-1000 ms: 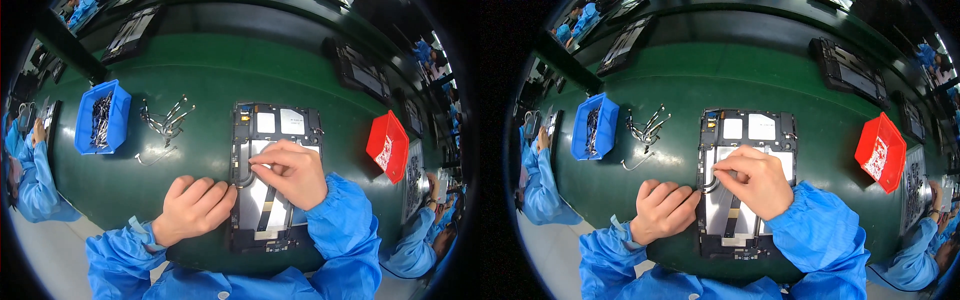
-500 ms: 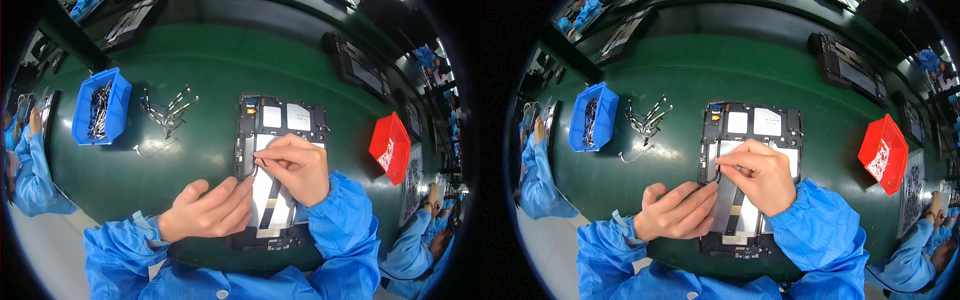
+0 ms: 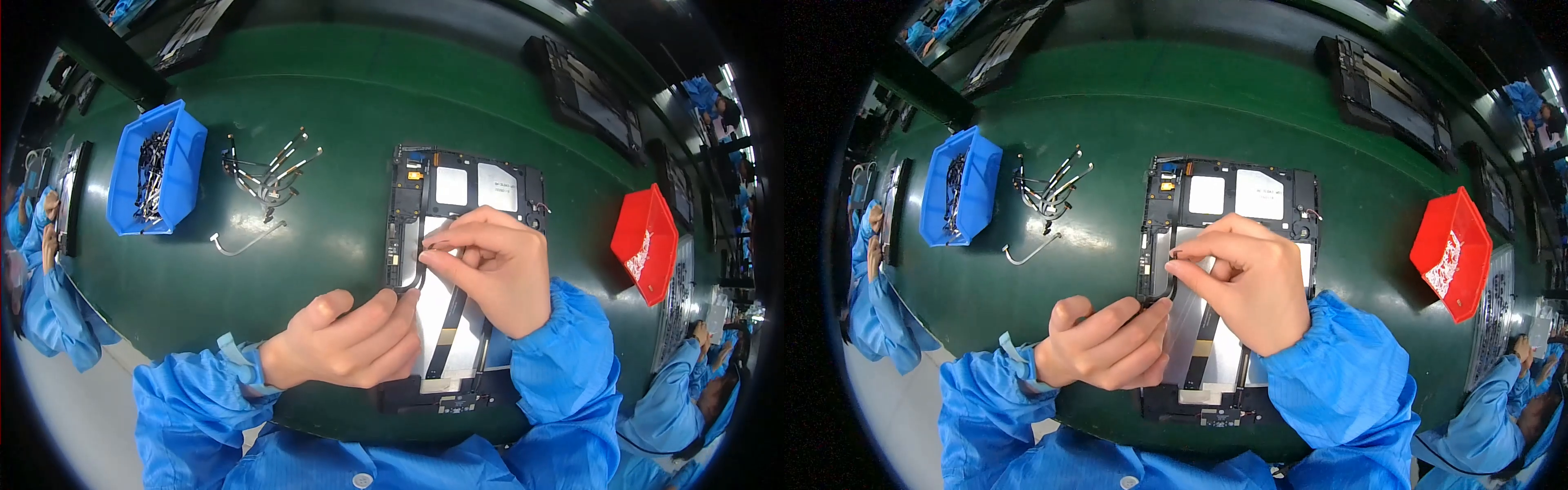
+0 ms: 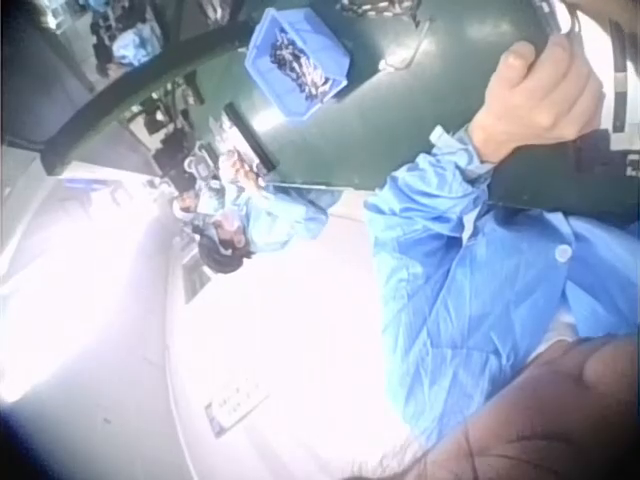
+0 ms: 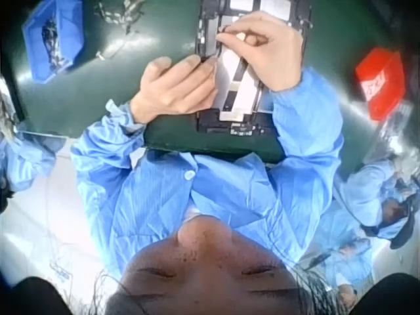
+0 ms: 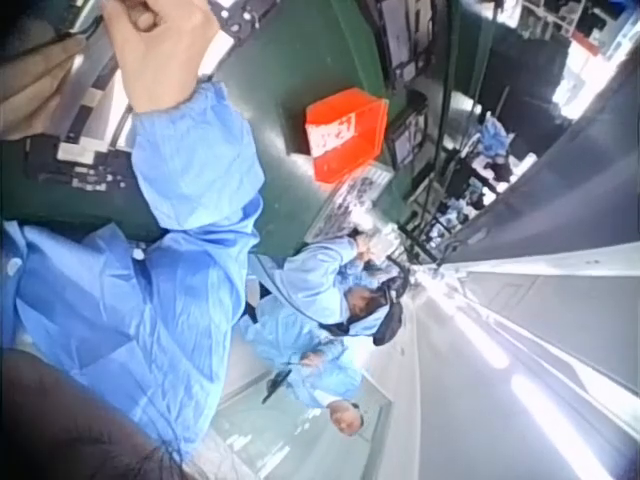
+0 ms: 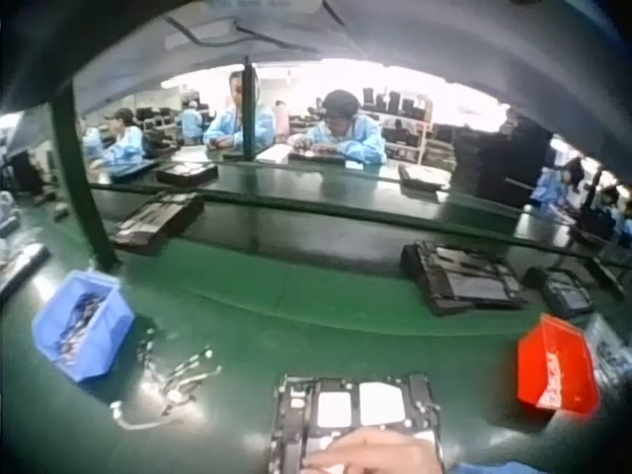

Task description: The person assembles electronic tablet frames by retrieving them from a conveyor belt, routing and attaching internal flex cables onto the frames by hand, and placing the assembled frames back onto the conveyor belt.

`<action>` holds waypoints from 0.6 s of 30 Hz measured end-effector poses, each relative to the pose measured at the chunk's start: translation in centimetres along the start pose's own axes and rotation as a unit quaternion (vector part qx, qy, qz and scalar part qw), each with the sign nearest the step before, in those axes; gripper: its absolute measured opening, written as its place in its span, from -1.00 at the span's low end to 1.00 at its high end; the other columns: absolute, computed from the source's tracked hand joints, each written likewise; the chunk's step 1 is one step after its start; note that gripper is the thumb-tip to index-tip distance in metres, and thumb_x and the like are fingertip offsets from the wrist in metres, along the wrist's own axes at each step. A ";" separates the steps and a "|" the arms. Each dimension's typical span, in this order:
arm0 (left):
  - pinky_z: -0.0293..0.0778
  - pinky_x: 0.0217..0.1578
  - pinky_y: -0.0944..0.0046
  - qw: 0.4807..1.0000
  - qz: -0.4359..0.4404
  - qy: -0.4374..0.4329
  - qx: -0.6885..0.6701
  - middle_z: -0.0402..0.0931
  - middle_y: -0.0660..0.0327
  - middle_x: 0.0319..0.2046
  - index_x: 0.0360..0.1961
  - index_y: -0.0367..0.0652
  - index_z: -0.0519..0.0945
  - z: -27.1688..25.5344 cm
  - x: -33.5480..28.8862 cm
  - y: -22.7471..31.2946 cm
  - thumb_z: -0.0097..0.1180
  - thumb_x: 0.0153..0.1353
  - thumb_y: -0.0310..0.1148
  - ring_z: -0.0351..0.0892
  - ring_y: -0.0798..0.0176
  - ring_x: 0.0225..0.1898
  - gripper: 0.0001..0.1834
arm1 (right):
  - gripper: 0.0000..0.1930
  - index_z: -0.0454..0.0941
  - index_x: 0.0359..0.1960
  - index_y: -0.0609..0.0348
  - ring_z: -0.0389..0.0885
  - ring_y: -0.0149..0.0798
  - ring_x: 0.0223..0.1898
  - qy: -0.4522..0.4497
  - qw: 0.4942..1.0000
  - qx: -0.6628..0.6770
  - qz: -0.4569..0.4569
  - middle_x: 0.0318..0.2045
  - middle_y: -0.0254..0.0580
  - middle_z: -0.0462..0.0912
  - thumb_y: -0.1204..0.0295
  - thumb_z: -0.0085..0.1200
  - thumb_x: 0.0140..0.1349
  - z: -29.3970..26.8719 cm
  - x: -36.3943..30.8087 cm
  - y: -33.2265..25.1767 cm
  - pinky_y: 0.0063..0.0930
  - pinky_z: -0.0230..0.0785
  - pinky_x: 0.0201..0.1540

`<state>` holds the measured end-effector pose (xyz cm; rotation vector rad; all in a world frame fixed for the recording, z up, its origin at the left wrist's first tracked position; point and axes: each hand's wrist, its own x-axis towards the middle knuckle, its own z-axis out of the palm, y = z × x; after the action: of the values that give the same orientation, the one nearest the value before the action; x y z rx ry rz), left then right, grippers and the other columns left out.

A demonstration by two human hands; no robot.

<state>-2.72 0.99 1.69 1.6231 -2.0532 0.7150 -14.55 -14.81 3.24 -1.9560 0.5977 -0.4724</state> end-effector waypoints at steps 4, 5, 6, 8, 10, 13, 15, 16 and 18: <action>0.05 -0.34 0.28 1.000 -0.004 -0.002 -0.024 0.65 0.34 -0.32 -0.62 -0.03 0.53 0.1 -0.1 -0.1 0.01 0.02 -0.13 0.50 0.42 -0.38 -0.76 | -0.91 0.68 -0.44 0.20 0.33 -0.53 -0.72 0.004 1.000 0.002 0.014 -0.48 -0.27 0.59 0.57 0.31 -0.03 0.2 0.0 0.0 -0.59 0.18 -0.63; 0.05 -0.34 0.28 0.999 -0.005 -0.002 -0.034 0.65 0.33 -0.32 -0.62 -0.03 0.53 0.0 -0.1 -0.1 0.00 0.04 -0.11 0.50 0.42 -0.39 -0.73 | -0.91 0.68 -0.44 0.20 0.33 -0.53 -0.72 0.003 1.000 0.004 0.015 -0.48 -0.27 0.59 0.57 0.31 -0.03 0.3 0.0 0.0 -0.59 0.18 -0.63; 0.05 -0.34 0.28 0.999 -0.006 -0.004 -0.033 0.65 0.33 -0.32 -0.62 -0.03 0.53 -0.1 -0.1 -0.2 0.00 0.04 -0.11 0.50 0.42 -0.39 -0.73 | -0.91 0.67 -0.45 0.20 0.33 -0.53 -0.72 0.006 1.000 0.004 0.010 -0.48 -0.27 0.59 0.57 0.30 -0.03 0.4 0.0 0.0 -0.59 0.19 -0.63; 0.05 -0.34 0.27 0.999 -0.005 -0.009 -0.035 0.65 0.32 -0.32 -0.61 -0.04 0.54 -0.2 0.0 -0.2 -0.03 0.07 -0.08 0.50 0.43 -0.40 -0.70 | -0.91 0.67 -0.45 0.21 0.33 -0.54 -0.72 0.011 1.000 0.003 0.008 -0.49 -0.27 0.59 0.57 0.30 -0.04 0.5 0.0 0.0 -0.58 0.19 -0.63; 0.05 -0.33 0.27 0.999 -0.006 -0.013 -0.040 0.65 0.32 -0.31 -0.61 -0.04 0.54 -0.2 -0.1 -0.3 -0.04 0.08 -0.08 0.50 0.43 -0.40 -0.69 | -0.93 0.67 -0.48 0.21 0.33 -0.53 -0.72 0.011 1.000 -0.003 0.010 -0.51 -0.27 0.58 0.58 0.30 -0.04 0.4 0.0 -0.2 -0.57 0.18 -0.63; 0.05 -0.33 0.27 0.999 -0.009 -0.014 -0.047 0.65 0.32 -0.31 -0.60 -0.05 0.54 -0.1 -0.1 -0.3 -0.04 0.07 -0.09 0.50 0.43 -0.40 -0.69 | -0.85 0.65 -0.38 0.21 0.32 -0.53 -0.73 0.007 1.000 -0.017 -0.010 -0.48 -0.26 0.58 0.57 0.30 -0.04 0.5 0.1 0.1 -0.54 0.20 -0.64; 0.06 -0.32 0.27 0.999 -0.011 -0.011 -0.051 0.65 0.32 -0.31 -0.59 -0.05 0.55 0.2 -0.2 -0.2 -0.03 0.07 -0.09 0.51 0.43 -0.41 -0.70 | -0.81 0.64 -0.30 0.24 0.35 -0.59 -0.65 0.011 0.998 -0.006 0.064 -0.43 -0.25 0.58 0.63 0.26 -0.01 0.4 0.2 -1.3 -0.64 0.21 -0.59; 0.07 -0.31 0.27 0.999 -0.012 -0.014 -0.050 0.64 0.31 -0.31 -0.59 -0.06 0.55 0.0 -0.2 -0.3 -0.03 0.06 -0.09 0.51 0.42 -0.40 -0.70 | -0.76 0.63 -0.22 0.27 0.38 -0.64 -0.57 0.015 0.991 0.006 0.133 -0.39 -0.23 0.59 0.68 0.22 0.02 0.3 0.3 -2.2 -0.74 0.21 -0.55; 0.07 -0.30 0.27 0.999 -0.012 -0.015 -0.047 0.64 0.31 -0.31 -0.58 -0.06 0.56 -0.4 -0.2 -0.3 -0.02 0.04 -0.09 0.51 0.42 -0.40 -0.71 | -0.73 0.61 -0.19 0.26 0.44 -0.56 -0.54 0.012 0.997 -0.051 0.052 -0.37 -0.19 0.58 0.69 0.20 0.02 0.5 0.0 -2.1 -0.68 0.27 -0.52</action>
<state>-2.33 1.35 1.91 1.6133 -2.0531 0.5803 -13.82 -13.60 4.92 -2.0062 0.7488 -0.4071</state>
